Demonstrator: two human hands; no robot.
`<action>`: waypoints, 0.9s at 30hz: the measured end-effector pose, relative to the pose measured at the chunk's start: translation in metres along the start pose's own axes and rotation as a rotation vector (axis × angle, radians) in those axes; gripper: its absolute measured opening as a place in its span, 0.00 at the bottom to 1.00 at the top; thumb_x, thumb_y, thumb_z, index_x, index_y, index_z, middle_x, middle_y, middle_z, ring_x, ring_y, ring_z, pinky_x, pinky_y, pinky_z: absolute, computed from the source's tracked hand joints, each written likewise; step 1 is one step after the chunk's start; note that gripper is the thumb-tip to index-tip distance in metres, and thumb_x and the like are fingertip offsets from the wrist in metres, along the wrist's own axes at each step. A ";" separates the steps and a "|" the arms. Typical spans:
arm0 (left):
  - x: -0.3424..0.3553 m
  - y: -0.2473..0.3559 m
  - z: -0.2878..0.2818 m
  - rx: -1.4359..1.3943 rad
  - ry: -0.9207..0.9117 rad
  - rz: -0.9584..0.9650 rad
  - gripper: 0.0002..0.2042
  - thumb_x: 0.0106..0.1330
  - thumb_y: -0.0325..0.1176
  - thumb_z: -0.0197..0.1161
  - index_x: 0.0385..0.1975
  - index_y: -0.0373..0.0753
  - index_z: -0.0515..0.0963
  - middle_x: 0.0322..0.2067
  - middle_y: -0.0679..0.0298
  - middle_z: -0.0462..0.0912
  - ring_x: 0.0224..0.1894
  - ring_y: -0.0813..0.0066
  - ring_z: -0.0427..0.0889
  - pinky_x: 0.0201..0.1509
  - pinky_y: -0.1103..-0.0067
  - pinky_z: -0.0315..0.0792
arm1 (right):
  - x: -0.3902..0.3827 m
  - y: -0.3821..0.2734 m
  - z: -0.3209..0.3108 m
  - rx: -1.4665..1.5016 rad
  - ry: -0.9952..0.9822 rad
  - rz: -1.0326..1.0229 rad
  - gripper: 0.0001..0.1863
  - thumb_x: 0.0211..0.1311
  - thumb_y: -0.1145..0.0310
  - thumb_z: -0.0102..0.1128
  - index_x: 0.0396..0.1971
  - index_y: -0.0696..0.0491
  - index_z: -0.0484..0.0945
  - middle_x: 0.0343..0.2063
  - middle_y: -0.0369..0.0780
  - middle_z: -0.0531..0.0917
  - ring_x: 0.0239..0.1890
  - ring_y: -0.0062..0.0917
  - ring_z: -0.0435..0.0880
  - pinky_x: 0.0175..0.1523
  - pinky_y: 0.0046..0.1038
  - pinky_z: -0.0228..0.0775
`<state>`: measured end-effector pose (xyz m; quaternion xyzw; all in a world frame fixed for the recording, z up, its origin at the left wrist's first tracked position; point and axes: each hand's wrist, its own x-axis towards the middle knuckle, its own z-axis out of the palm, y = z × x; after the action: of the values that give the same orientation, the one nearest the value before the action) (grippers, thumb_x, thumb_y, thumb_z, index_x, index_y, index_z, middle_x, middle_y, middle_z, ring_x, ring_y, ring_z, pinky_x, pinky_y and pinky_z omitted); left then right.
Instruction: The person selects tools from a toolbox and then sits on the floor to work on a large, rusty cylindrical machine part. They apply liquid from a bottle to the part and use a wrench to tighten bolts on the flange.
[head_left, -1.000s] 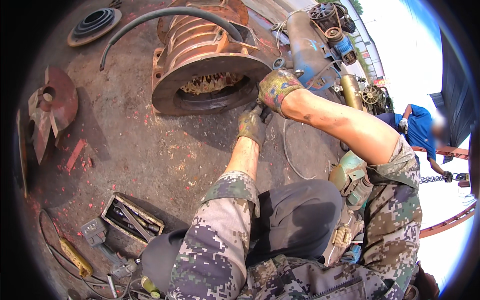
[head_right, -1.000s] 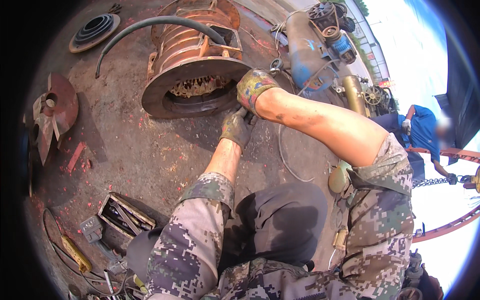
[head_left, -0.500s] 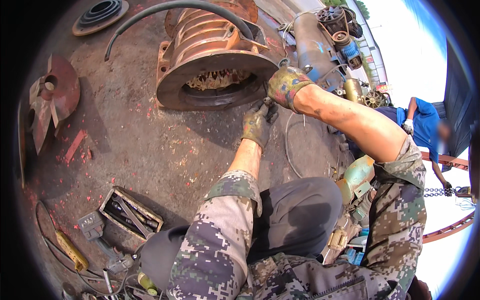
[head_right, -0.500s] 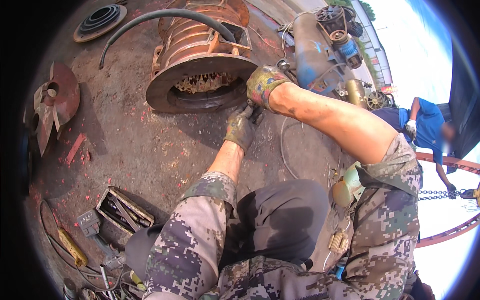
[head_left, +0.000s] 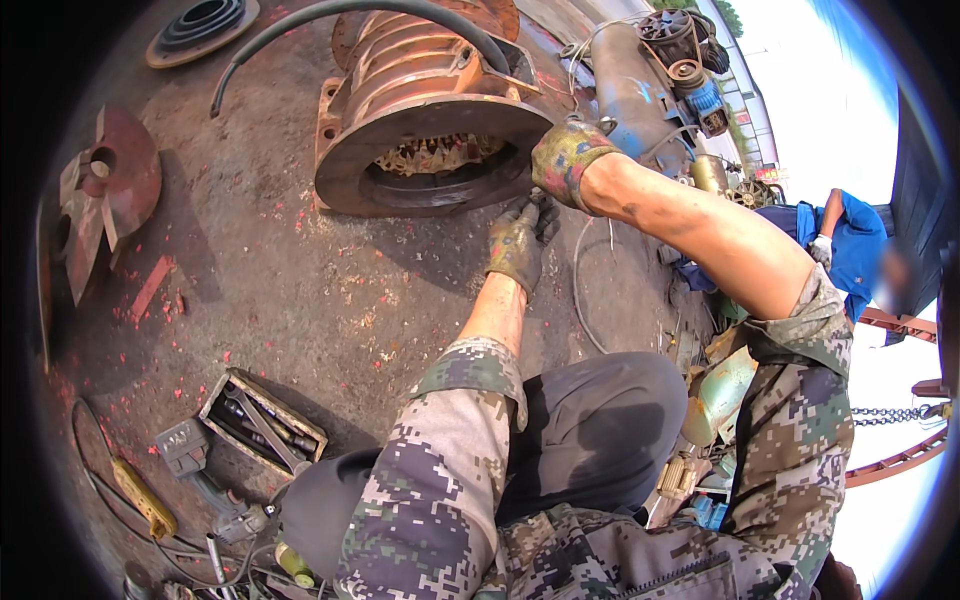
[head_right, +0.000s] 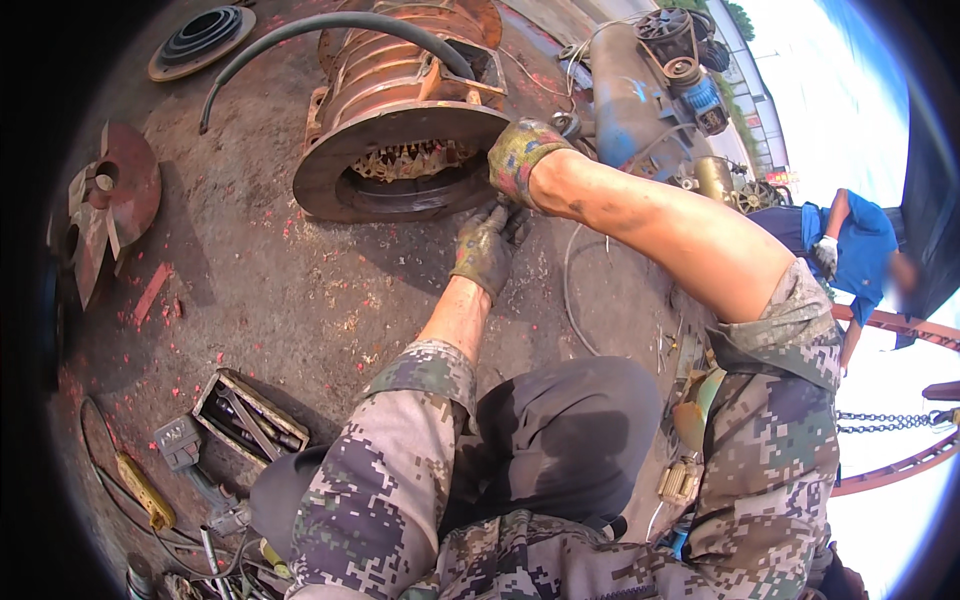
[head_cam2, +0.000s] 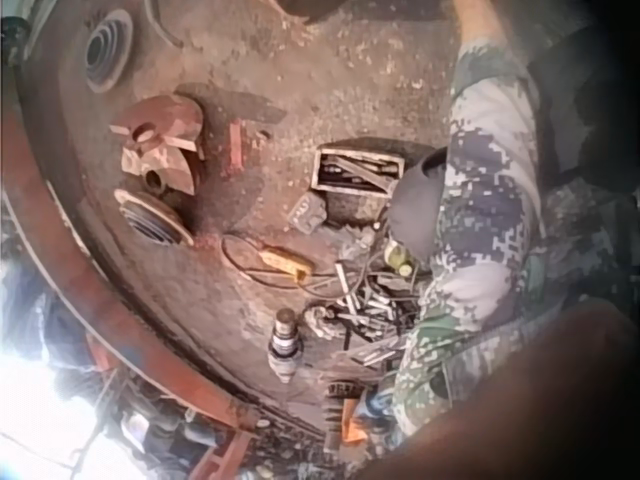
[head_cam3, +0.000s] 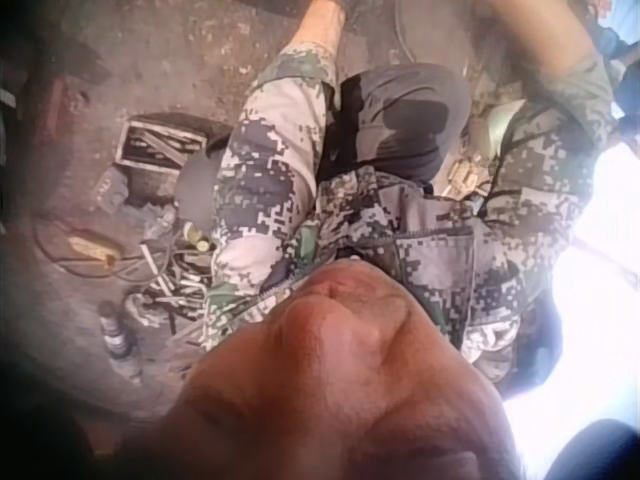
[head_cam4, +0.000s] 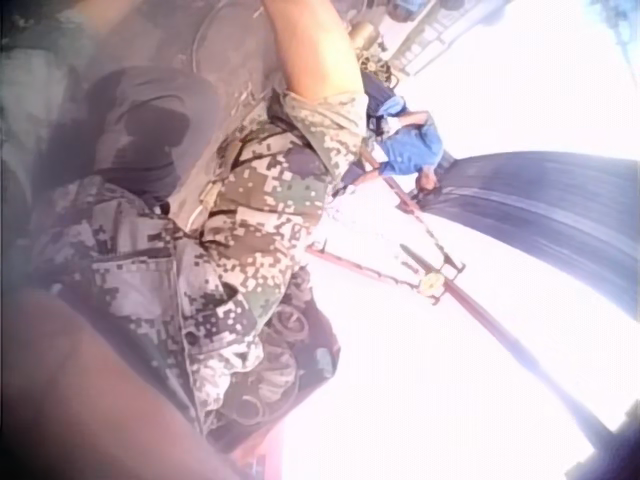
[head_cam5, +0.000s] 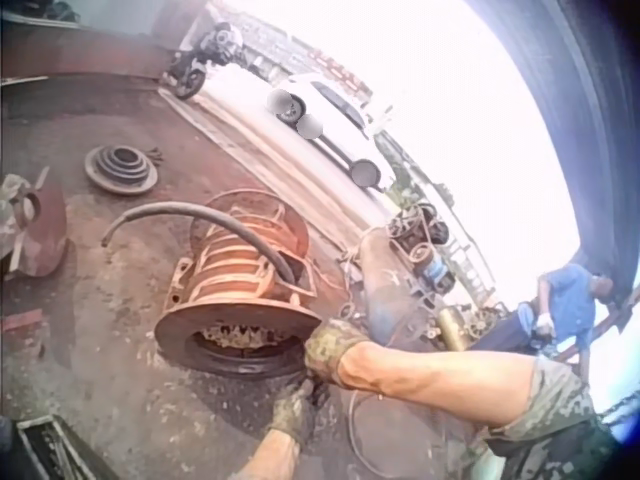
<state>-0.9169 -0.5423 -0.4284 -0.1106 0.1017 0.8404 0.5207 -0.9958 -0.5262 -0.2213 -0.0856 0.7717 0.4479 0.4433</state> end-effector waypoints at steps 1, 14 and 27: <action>0.004 -0.001 -0.005 -0.005 -0.002 -0.002 0.13 0.79 0.31 0.56 0.59 0.37 0.74 0.52 0.62 0.82 0.49 0.71 0.83 0.51 0.74 0.78 | -0.001 0.000 -0.006 -0.001 -0.012 -0.018 0.09 0.56 0.67 0.68 0.37 0.46 0.92 0.38 0.37 0.91 0.43 0.33 0.91 0.44 0.35 0.83; -0.007 0.009 0.013 0.081 0.024 -0.020 0.12 0.78 0.30 0.57 0.57 0.38 0.76 0.46 0.64 0.85 0.42 0.75 0.84 0.47 0.77 0.80 | -0.019 0.007 0.056 0.302 0.010 0.204 0.13 0.64 0.61 0.62 0.37 0.52 0.90 0.39 0.45 0.90 0.43 0.40 0.91 0.48 0.41 0.83; 0.013 0.013 -0.039 0.879 0.755 -0.005 0.18 0.67 0.33 0.62 0.51 0.25 0.80 0.47 0.47 0.86 0.47 0.57 0.87 0.52 0.67 0.80 | 0.105 -0.140 0.237 1.826 0.646 0.602 0.23 0.70 0.51 0.67 0.45 0.59 0.82 0.37 0.44 0.89 0.39 0.34 0.89 0.47 0.36 0.79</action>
<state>-0.9313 -0.5483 -0.4688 -0.1762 0.6196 0.6202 0.4475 -0.8400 -0.3979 -0.4358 0.3670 0.8915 -0.2647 -0.0220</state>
